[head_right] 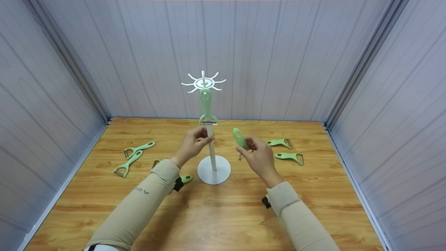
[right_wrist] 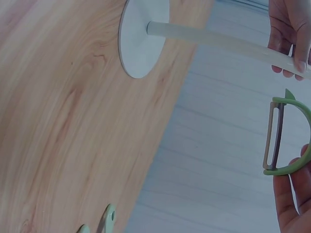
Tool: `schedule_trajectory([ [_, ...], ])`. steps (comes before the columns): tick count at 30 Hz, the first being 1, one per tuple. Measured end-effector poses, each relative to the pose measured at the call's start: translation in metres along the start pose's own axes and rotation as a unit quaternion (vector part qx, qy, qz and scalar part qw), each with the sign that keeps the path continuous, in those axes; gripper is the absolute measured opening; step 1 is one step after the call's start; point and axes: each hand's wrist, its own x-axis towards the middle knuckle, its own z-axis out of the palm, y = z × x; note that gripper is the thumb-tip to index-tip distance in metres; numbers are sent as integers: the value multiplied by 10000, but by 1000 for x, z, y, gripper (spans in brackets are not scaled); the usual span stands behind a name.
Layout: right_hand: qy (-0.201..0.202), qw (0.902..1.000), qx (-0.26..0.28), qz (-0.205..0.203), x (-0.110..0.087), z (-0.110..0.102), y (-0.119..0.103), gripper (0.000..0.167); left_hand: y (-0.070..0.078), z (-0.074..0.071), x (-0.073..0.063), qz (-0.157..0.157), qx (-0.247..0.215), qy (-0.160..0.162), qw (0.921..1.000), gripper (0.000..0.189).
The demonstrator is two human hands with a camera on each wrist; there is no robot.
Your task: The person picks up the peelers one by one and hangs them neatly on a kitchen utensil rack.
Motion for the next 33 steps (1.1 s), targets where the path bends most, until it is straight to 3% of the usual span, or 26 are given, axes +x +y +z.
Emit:
schedule_trajectory([
  [17, 274, 9987, 278, -331, 14, 2, -20, 27, 0, 0, 1, 65, -6, -36, 10000, 20],
  [24, 470, 9957, 440, -666, 17, 1, -31, 25, 0, 0, -1, -88, -54, -89, 9999, 21],
  [33, 591, 9941, 536, -739, 24, -2, -46, 27, -1, 0, 1, 79, -98, -44, 9999, 20],
])
